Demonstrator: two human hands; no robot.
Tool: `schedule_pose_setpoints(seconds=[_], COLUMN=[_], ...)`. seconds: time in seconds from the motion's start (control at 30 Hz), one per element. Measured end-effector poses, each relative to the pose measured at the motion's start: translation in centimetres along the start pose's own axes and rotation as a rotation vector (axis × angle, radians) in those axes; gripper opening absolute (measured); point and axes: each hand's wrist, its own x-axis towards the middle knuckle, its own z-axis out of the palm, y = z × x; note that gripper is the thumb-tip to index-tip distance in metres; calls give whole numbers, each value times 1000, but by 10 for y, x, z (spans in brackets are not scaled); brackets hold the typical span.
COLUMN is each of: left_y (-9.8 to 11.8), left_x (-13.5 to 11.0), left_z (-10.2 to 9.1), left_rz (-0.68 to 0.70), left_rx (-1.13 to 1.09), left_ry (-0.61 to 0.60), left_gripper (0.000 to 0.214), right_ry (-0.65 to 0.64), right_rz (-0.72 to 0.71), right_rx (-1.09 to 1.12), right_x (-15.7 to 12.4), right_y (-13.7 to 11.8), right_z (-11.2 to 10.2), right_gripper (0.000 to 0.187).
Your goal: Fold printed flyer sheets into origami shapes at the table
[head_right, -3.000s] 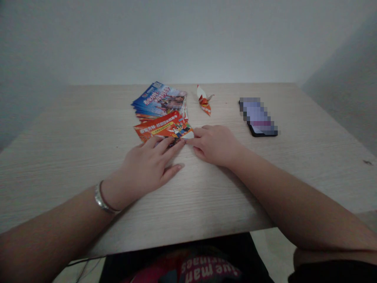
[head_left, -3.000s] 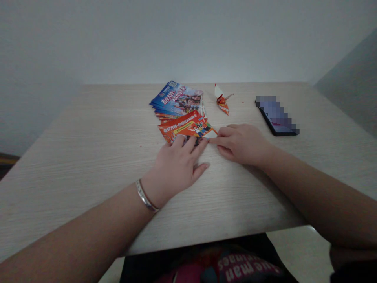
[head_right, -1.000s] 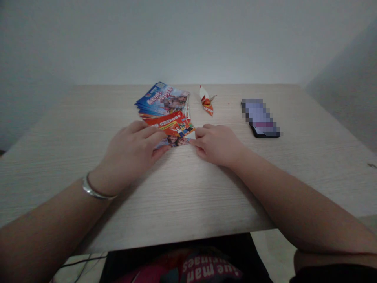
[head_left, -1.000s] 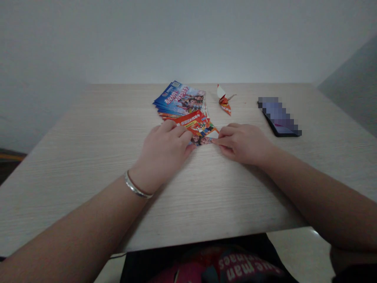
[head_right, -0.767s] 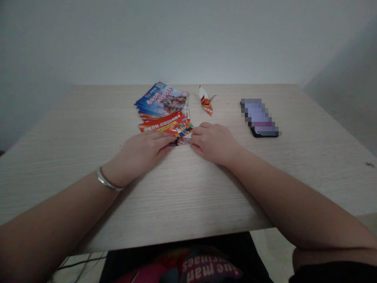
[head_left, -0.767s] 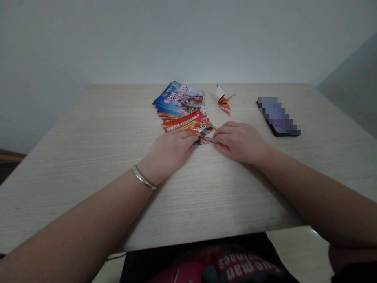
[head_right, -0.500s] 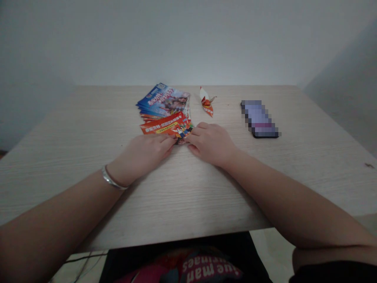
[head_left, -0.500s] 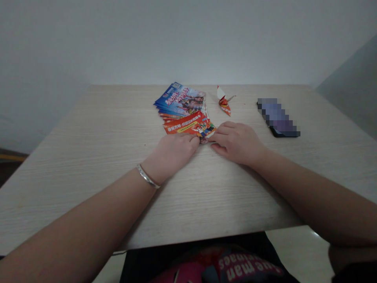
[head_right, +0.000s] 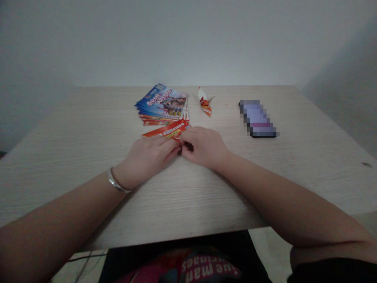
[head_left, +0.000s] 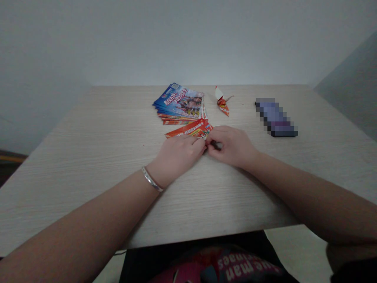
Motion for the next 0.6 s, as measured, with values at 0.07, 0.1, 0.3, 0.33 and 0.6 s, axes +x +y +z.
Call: schedule_pose_setpoints(seconds=[0.07, 0.1, 0.3, 0.33, 0.6], left_y=[0, 0, -7, -9, -13], left_x=[-1, -1, -7, -8, -10], left_z=[0, 0, 0, 0, -1], left_rz=[29, 35, 14, 8, -41], left_rx=[12, 18, 63, 69, 50], left_ry=[34, 47, 92, 97, 12], left_gripper=[24, 23, 23, 24, 30], right_ry=[14, 22, 71, 72, 55], right_rz=[-2, -7, -15, -10, 21], right_rx=[25, 37, 28, 13, -28], right_x=[0, 0, -3, -4, -10], right_y=[1, 2, 17, 20, 32], right_z=[2, 3, 1, 0, -8], right_gripper=[7, 6, 5, 5, 2])
